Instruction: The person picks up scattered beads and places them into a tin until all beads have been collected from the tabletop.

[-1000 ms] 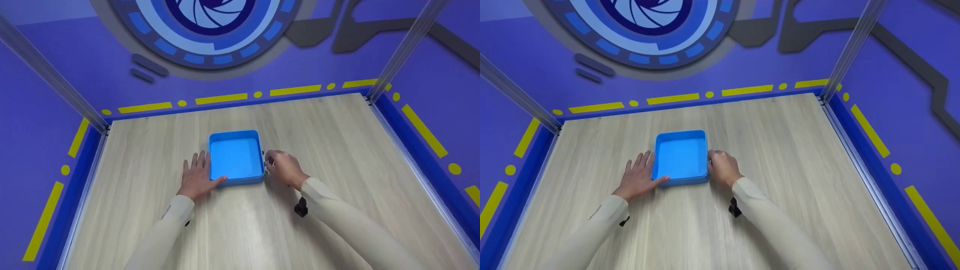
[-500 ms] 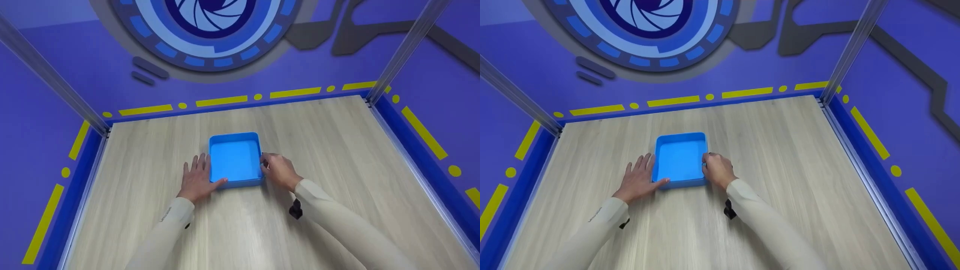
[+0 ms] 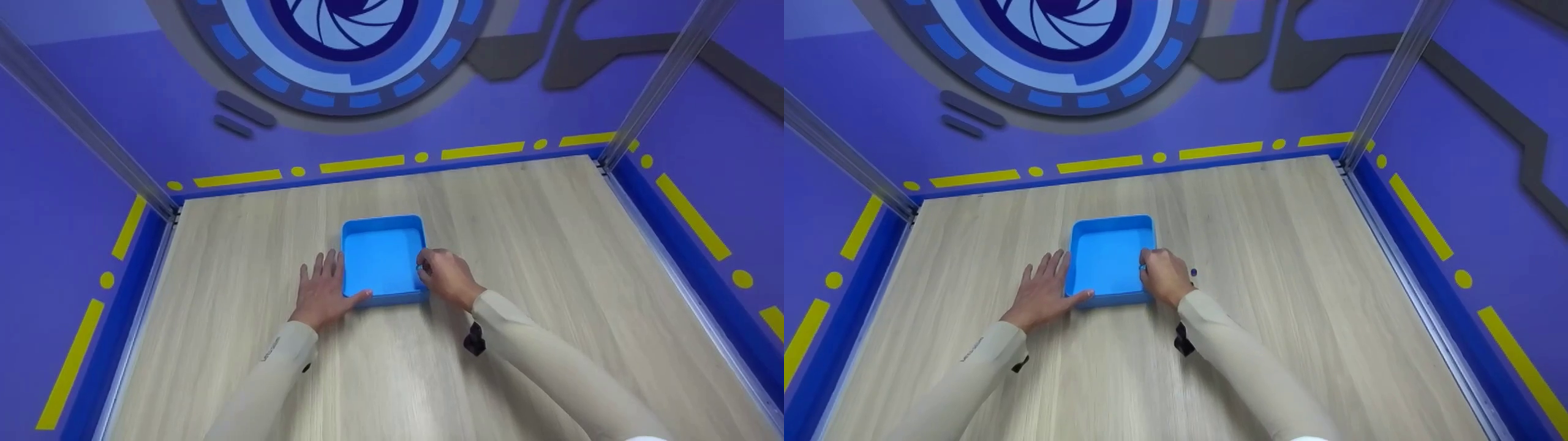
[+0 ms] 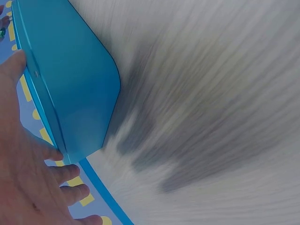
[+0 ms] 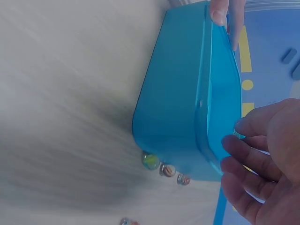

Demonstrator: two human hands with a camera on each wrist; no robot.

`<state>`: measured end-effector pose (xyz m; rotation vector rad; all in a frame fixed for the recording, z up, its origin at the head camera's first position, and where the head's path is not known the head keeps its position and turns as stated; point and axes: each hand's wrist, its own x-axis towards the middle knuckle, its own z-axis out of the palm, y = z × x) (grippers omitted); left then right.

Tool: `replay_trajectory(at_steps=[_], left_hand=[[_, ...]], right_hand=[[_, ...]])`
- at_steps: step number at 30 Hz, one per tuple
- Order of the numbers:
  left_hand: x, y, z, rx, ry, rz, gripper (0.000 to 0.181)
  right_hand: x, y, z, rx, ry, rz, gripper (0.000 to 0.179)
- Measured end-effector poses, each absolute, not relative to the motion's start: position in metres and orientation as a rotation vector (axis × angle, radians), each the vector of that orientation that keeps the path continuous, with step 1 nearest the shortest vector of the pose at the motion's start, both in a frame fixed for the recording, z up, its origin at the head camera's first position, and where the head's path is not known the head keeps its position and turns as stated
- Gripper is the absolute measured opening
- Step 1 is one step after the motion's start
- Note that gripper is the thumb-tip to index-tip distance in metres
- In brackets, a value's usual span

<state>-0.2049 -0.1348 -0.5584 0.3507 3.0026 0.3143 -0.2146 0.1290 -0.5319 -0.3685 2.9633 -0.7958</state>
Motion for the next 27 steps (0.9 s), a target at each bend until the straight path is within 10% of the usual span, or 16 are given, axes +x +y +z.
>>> replay_trajectory(at_steps=[27], left_hand=[[-0.204,-0.135,-0.56,0.323,2.981,0.328,0.108]], right_hand=[[-0.218,0.098,-0.536,-0.449,2.902,-0.818,0.014]])
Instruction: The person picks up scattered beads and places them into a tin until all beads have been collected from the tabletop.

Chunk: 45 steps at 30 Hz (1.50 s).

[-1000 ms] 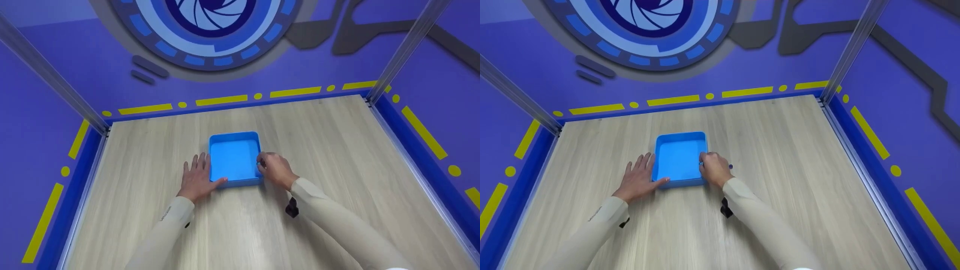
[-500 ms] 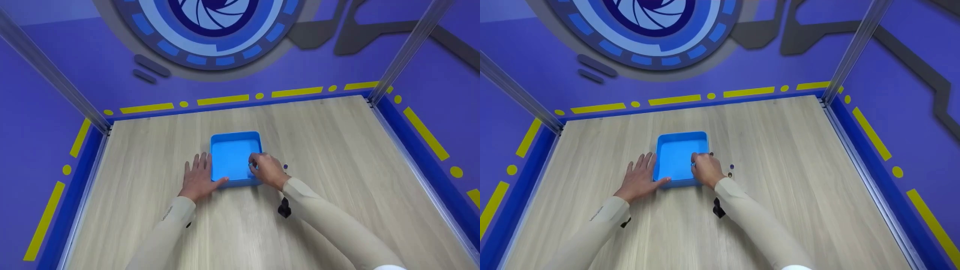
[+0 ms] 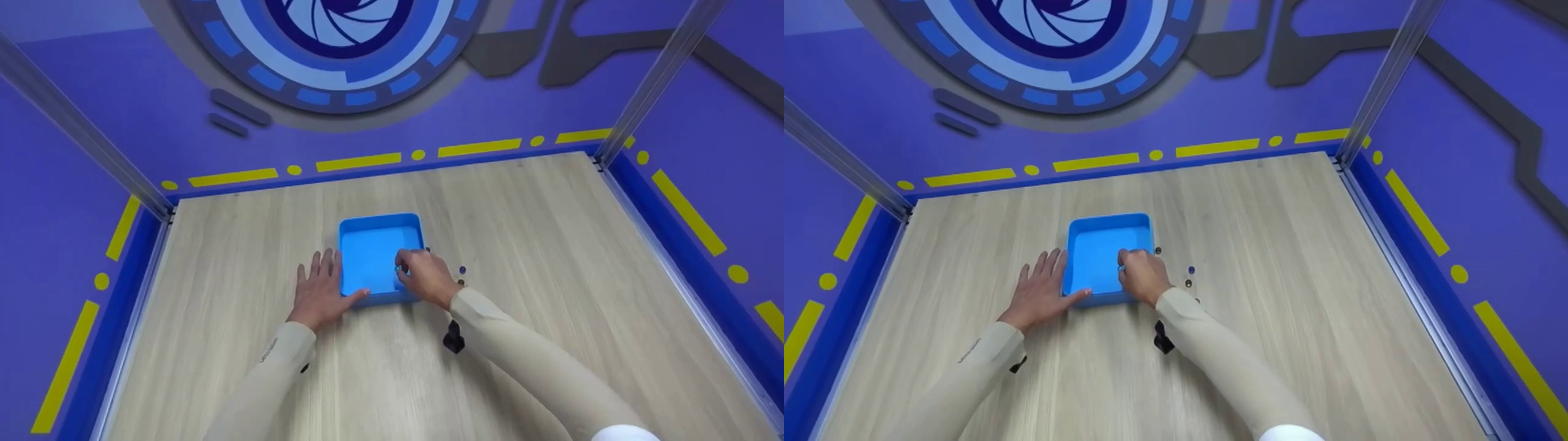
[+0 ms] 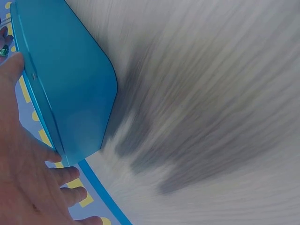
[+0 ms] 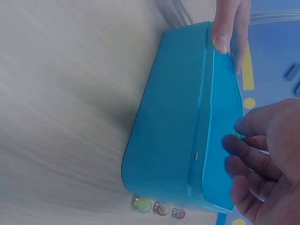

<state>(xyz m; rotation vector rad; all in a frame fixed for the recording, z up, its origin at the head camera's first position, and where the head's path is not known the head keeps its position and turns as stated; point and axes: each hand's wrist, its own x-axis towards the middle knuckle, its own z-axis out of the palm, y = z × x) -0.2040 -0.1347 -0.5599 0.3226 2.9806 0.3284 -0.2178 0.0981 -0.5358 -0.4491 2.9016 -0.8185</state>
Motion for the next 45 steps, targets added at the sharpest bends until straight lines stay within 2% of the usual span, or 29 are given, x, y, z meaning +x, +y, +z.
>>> replay_trajectory(at_steps=[29,45], left_hand=[[-0.204,-0.135,-0.557,0.318,2.983,0.293,0.108],[-0.204,-0.135,-0.558,0.327,3.012,0.298,0.107]], right_hand=[[-0.236,0.089,-0.538,-0.368,2.815,-0.794,0.02],[-0.238,0.078,-0.553,-0.426,2.834,-0.729,0.016]])
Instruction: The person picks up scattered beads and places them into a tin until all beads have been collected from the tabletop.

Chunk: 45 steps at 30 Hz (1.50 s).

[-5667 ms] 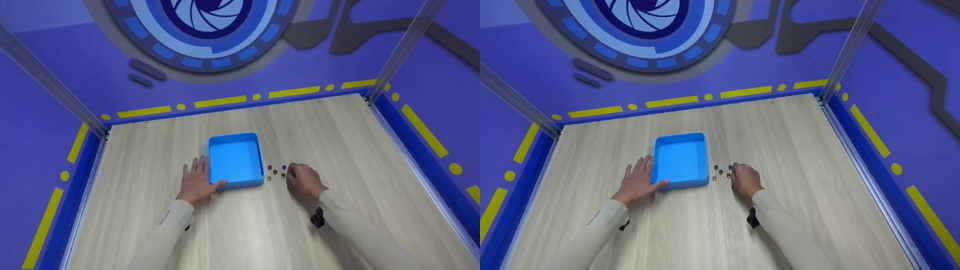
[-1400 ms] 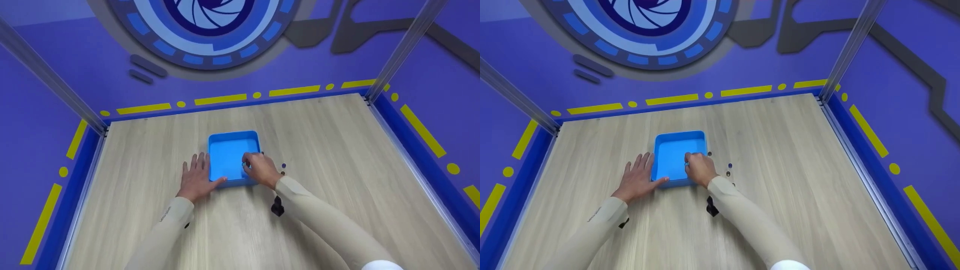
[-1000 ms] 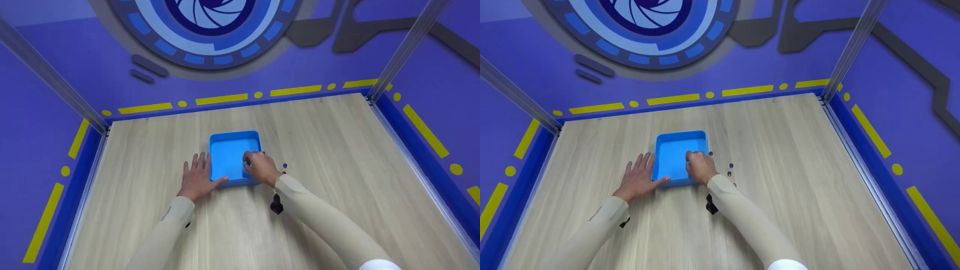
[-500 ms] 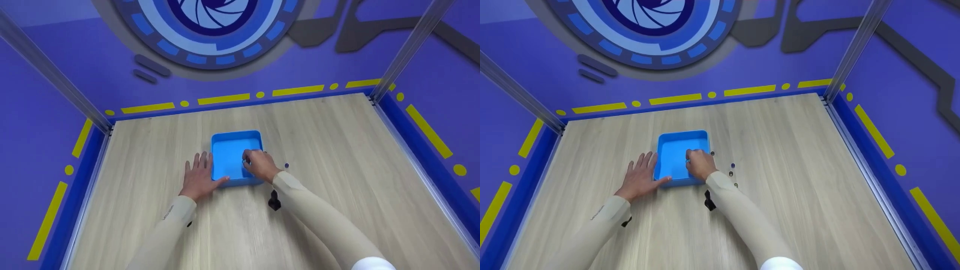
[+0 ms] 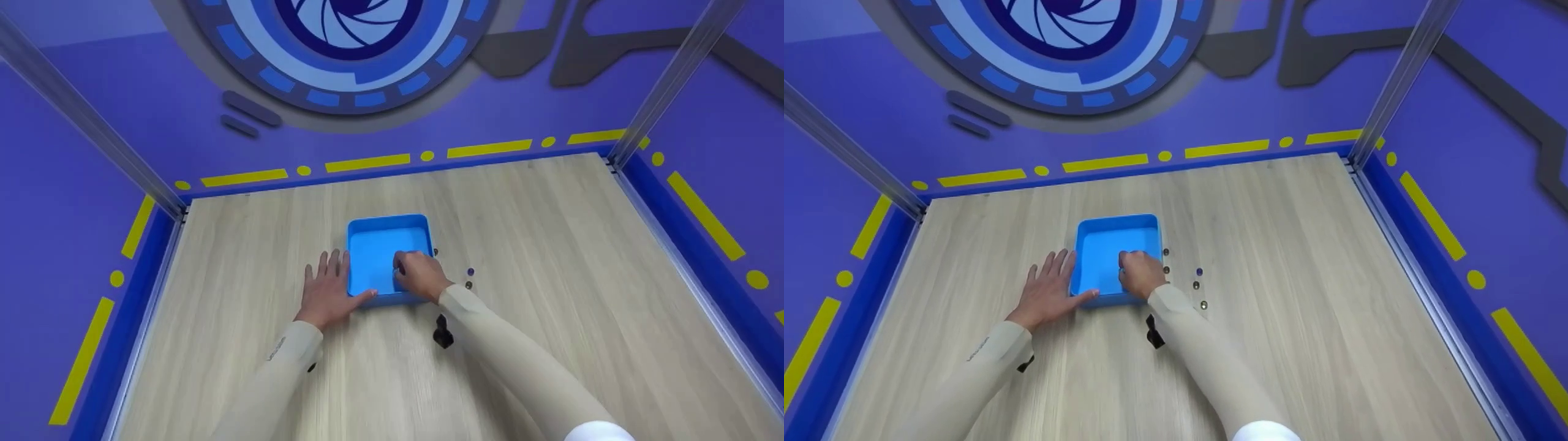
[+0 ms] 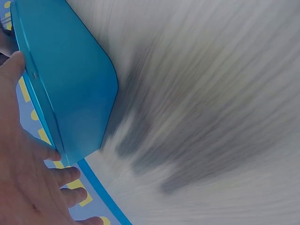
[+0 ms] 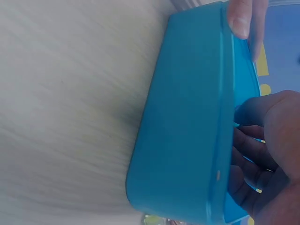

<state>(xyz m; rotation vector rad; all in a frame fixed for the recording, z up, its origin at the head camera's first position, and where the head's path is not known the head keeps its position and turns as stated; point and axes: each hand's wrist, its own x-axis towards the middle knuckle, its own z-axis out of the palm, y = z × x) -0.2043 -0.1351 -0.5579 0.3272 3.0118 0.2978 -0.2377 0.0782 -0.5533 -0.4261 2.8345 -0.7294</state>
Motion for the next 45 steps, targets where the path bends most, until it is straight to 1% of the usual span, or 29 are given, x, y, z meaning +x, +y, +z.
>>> replay_trajectory(at_steps=[3,13,26,33,45], left_hand=[[-0.204,-0.134,-0.557,0.329,3.025,0.303,0.106],[-0.205,-0.134,-0.557,0.329,3.014,0.282,0.109],[-0.205,-0.134,-0.557,0.324,3.004,0.283,0.108],[-0.206,-0.133,-0.558,0.326,2.997,0.284,0.107],[-0.205,-0.136,-0.559,0.308,2.994,0.293,0.107]], right_hand=[[-0.239,0.077,-0.556,-0.409,2.825,-0.713,0.017],[-0.244,0.077,-0.565,-0.343,2.781,-0.746,0.014],[-0.248,0.072,-0.571,-0.348,2.734,-0.723,0.015],[-0.251,0.072,-0.572,-0.347,2.712,-0.693,0.012],[-0.251,0.068,-0.57,-0.333,2.703,-0.72,0.018]])
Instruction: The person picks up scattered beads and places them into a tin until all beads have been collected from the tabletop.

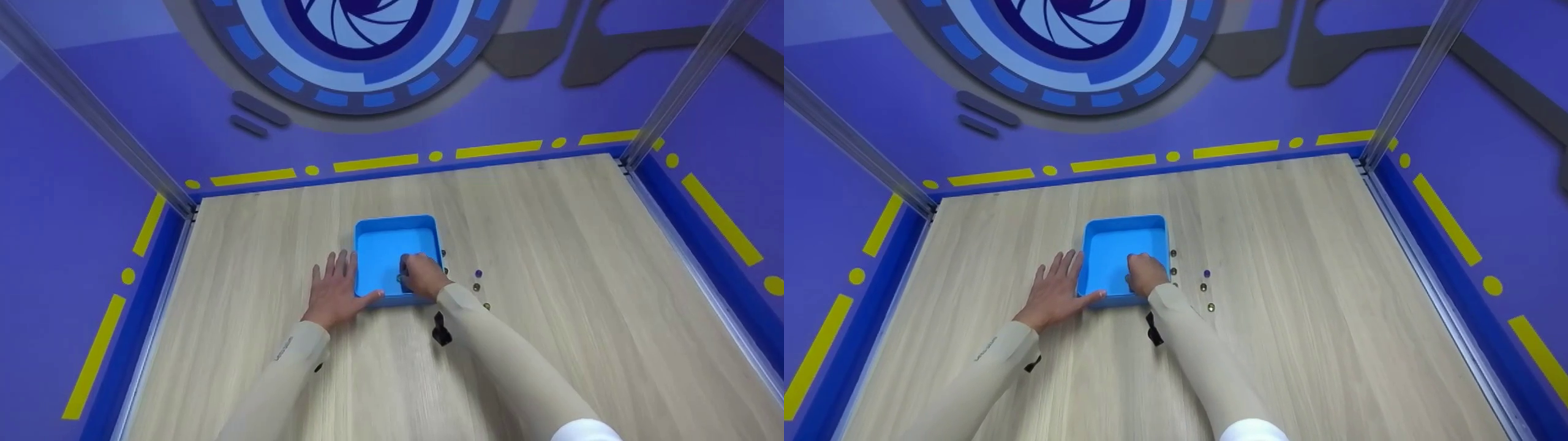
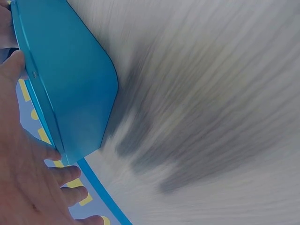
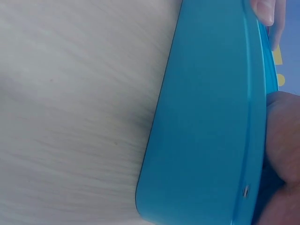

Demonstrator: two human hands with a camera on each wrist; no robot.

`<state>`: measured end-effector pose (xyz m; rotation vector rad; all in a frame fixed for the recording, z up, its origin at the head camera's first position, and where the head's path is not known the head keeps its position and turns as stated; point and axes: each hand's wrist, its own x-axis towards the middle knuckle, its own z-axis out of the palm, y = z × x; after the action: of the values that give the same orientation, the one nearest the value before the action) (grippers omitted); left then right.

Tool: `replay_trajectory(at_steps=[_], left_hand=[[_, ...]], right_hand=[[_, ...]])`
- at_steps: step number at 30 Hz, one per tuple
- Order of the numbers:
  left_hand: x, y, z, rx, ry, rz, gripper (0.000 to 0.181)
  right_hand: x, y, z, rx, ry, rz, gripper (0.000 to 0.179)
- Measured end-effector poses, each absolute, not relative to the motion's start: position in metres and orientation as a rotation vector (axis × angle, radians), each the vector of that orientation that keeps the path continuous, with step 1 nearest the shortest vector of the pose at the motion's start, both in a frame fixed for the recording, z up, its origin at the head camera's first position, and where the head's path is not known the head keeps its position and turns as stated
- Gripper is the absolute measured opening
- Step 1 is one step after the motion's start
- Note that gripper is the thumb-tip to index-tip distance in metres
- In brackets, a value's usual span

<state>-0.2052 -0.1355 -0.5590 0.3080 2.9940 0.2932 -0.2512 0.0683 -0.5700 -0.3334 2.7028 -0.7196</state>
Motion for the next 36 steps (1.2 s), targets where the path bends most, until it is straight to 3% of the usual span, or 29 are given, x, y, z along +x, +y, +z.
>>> replay_trajectory(at_steps=[20,36], left_hand=[[-0.205,-0.134,-0.564,0.314,2.985,0.311,0.109],[-0.204,-0.134,-0.558,0.314,2.971,0.299,0.107]], right_hand=[[-0.241,0.082,-0.543,-0.393,2.76,-0.97,0.023],[-0.239,0.126,-0.521,-0.373,2.886,-0.952,0.018]])
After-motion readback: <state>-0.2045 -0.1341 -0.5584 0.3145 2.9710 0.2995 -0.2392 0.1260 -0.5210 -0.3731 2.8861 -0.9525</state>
